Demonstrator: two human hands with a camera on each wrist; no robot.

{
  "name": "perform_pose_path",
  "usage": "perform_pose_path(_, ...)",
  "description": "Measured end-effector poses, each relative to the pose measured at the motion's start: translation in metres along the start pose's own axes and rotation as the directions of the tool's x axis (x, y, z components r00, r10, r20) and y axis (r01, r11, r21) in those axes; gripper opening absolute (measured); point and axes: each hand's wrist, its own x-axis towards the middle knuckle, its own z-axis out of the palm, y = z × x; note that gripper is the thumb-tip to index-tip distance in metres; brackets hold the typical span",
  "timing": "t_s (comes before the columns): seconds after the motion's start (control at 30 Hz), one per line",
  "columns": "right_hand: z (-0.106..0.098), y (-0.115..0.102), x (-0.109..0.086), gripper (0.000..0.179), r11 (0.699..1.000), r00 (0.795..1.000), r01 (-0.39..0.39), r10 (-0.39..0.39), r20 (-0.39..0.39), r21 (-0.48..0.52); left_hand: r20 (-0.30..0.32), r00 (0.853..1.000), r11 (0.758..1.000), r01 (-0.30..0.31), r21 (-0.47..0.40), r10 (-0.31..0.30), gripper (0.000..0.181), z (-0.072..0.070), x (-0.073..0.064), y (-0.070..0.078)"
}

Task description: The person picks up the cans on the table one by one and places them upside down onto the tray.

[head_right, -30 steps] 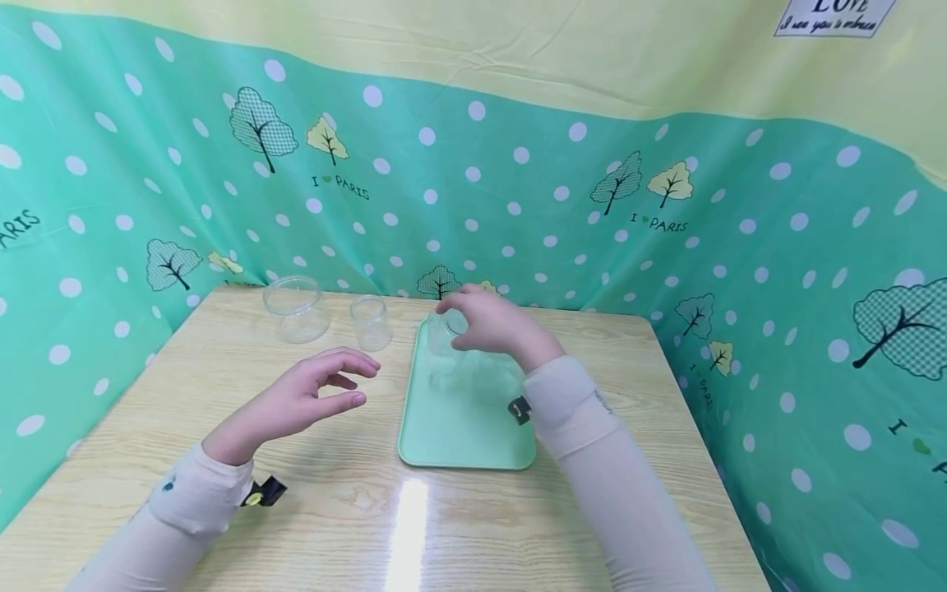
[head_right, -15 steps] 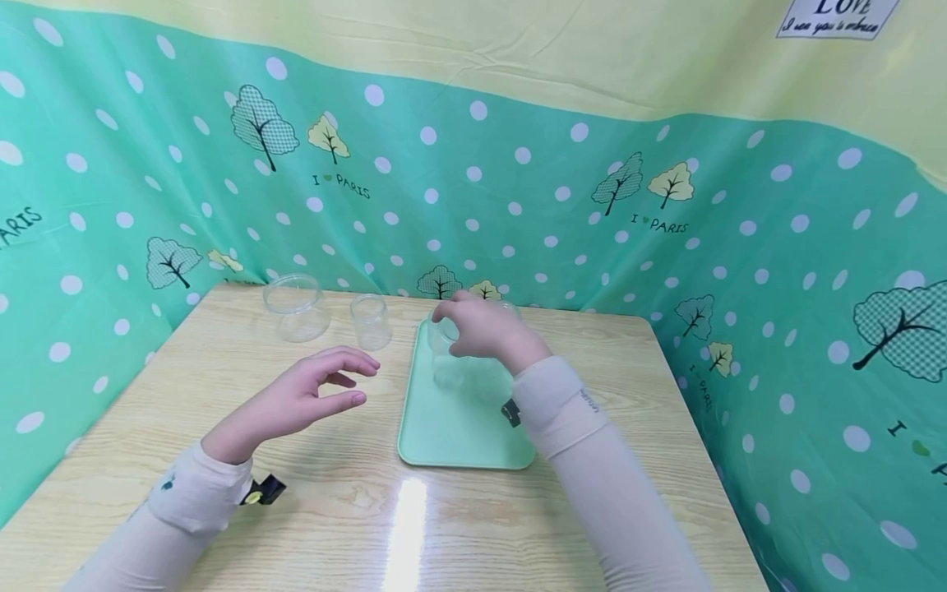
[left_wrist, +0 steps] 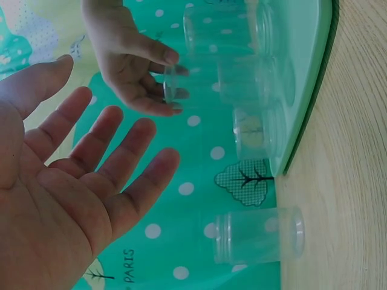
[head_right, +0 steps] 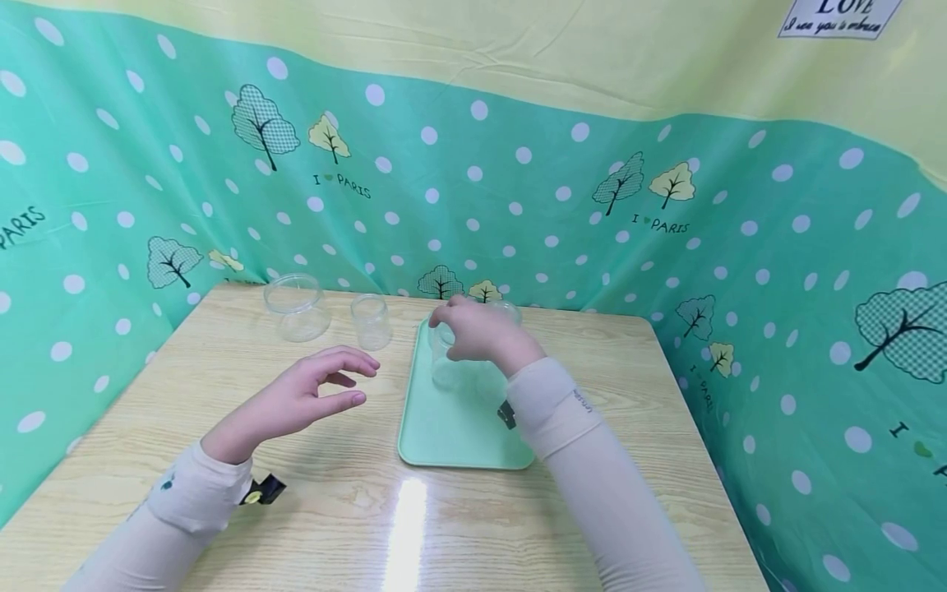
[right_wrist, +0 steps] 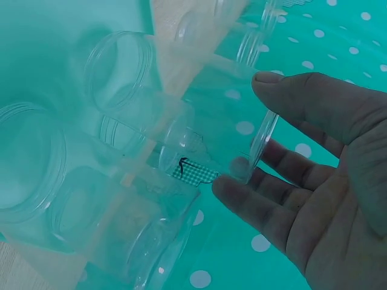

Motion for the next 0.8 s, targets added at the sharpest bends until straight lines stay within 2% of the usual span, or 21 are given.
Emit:
perform_pose_path(0.53,0.0019,-0.0062,0.0033,0.055,0.998,1.0,0.007,-0.005,0.028,-0.063,0.008,1.0,1.0,-0.002,0.01,0.002,0.026,-0.0006,0.0003,0.0012)
perform_pose_path(0.8,0.002,-0.0069,0.0035,0.055,0.999,0.999,0.009,-0.007,0.038,-0.047,0.009,1.0,1.0,0.006,0.013,-0.006,0.026,-0.0009,-0.0001,0.0024)
